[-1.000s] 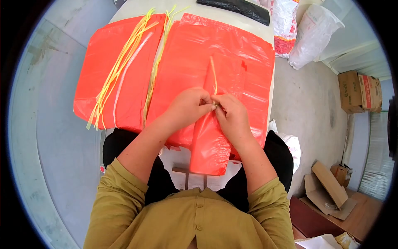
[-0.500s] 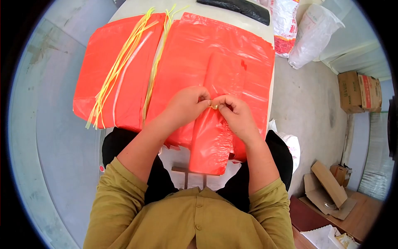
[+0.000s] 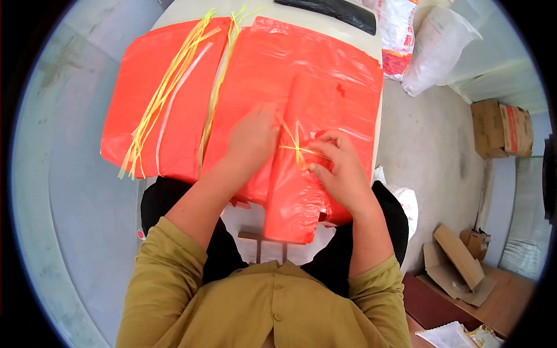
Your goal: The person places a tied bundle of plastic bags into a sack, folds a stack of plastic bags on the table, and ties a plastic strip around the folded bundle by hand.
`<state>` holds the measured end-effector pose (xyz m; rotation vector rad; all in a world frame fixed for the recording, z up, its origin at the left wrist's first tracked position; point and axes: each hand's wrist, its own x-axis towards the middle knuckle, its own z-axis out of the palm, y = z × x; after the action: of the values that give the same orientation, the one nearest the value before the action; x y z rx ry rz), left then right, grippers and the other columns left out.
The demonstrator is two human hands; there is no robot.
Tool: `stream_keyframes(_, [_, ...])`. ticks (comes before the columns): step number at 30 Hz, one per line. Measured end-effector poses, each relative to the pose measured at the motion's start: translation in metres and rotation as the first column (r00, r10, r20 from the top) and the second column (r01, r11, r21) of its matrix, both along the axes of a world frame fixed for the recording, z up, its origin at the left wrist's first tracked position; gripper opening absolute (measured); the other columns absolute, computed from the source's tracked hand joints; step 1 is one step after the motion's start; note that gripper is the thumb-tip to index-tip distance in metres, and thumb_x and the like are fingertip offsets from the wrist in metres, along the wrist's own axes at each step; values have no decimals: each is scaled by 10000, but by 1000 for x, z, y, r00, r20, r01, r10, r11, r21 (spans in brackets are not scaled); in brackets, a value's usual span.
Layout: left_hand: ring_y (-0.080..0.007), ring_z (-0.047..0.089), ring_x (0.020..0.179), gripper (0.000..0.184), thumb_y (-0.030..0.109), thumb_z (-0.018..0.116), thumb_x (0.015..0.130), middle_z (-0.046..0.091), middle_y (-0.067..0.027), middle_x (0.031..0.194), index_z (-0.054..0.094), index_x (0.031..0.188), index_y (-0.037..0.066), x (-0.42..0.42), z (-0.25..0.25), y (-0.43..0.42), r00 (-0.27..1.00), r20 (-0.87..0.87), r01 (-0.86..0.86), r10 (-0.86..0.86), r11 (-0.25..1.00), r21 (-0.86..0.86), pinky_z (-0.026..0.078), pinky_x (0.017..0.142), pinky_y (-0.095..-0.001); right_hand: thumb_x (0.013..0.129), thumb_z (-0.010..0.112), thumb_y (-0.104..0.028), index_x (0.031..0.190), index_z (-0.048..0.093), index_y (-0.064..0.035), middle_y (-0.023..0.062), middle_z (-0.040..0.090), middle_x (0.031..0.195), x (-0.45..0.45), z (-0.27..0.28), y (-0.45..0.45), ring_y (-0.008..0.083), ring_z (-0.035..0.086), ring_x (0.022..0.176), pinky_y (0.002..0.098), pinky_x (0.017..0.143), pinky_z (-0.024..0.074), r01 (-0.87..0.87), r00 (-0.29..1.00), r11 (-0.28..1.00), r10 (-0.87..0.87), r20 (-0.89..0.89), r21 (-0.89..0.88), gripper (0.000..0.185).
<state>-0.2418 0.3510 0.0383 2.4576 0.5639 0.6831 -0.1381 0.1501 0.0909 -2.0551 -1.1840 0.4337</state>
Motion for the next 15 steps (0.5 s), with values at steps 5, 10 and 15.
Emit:
stream_keyframes(5, [-266,638,872,131,114,669,925,630,-133,993,682,1017,21,-13,22,4,949,-226,136,-218,935,-327,527,789,-384,888,745,-77,1472,436,-56,180,461,1407,3,-9,-5,292,601,1097,384,948,528,231,971,963,-237,-29,-136,661])
stream_keyframes(10, [-198,634,879,175,169,689,950,628,-84,993,683,1035,15,-28,26,-7,929,-217,125,-299,807,-578,532,811,-349,902,732,-81,1595,281,-80,194,412,1499,1,-32,-6,269,607,1077,382,936,536,237,965,967,-246,-90,-97,826])
stream_keyframes(15, [-224,658,997,292,301,663,1012,662,-90,1139,670,1204,80,-33,31,-6,956,-181,-84,-233,373,-924,555,899,-367,943,688,-84,1654,148,-150,181,318,1600,0,-13,5,266,589,1204,394,973,537,308,651,939,-94,-753,150,895])
